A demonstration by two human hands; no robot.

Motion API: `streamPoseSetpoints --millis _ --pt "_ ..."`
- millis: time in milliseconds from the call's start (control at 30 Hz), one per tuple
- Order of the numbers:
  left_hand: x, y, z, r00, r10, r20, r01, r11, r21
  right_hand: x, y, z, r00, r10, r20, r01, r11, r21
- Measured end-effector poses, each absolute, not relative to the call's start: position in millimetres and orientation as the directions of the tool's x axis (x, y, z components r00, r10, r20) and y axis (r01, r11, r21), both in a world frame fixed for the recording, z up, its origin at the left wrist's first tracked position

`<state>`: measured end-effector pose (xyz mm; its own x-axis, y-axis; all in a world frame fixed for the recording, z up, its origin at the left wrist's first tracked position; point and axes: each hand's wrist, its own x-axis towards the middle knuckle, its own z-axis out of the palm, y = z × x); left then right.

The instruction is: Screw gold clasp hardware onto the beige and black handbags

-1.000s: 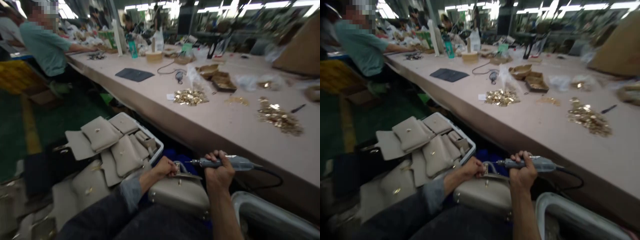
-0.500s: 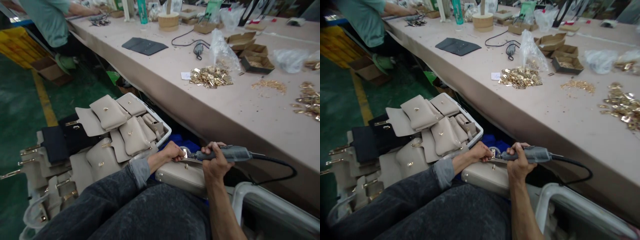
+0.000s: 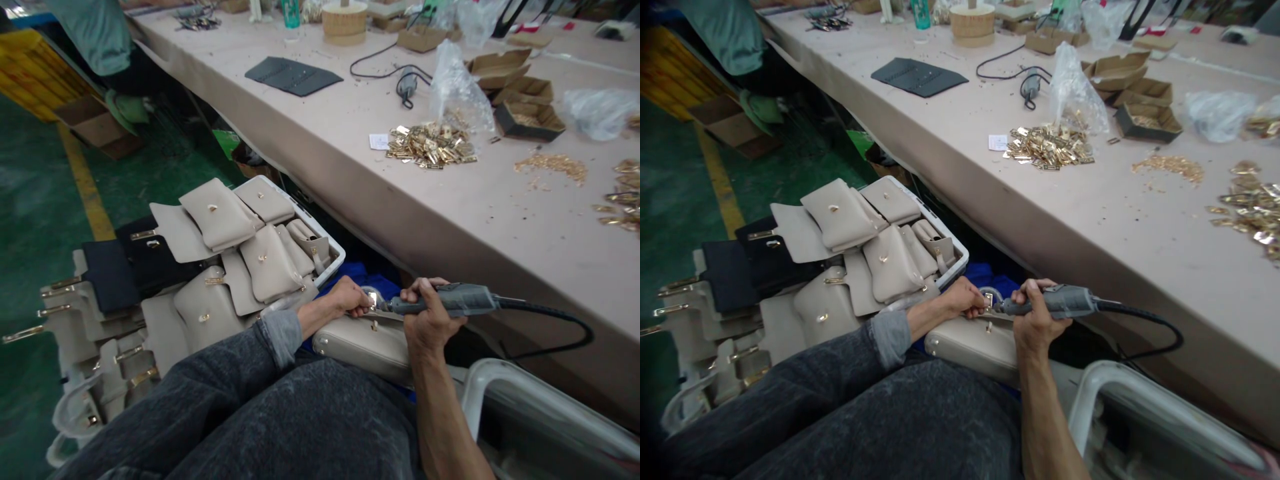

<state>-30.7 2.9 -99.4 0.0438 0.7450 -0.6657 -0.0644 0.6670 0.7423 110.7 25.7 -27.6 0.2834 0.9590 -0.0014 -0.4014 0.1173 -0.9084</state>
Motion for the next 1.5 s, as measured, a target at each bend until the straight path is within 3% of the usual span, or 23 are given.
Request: streamPoseSetpoints --millis 233,500,1067,1500 --pt "-30.3 2.3 -100.1 0.026 0.745 -0.666 -0.032 0.667 0.745 109.7 21.5 -28.2 0.231 0.972 0.05 -0.411 0.143 -0.9" --pt "-28.9 -0.8 -94.9 0.039 0.759 -0.649 0.001 0.65 0.76 113.0 18.3 -32.1 0.036 0.987 0.157 -0.345 0.16 -0.925" --pt "-26.8 -5.5 -94.0 0.005 0.769 -0.639 0.125 0.634 0.763 121.5 14.2 -42.8 -0.279 0.943 0.184 -0.22 0.124 -0.968" --pt "-23.3 -6.0 -106.0 0.019 0.772 -0.636 0.007 0.636 0.772 126.0 11.0 -44.9 -0.338 0.92 0.198 -0.243 0.117 -0.963"
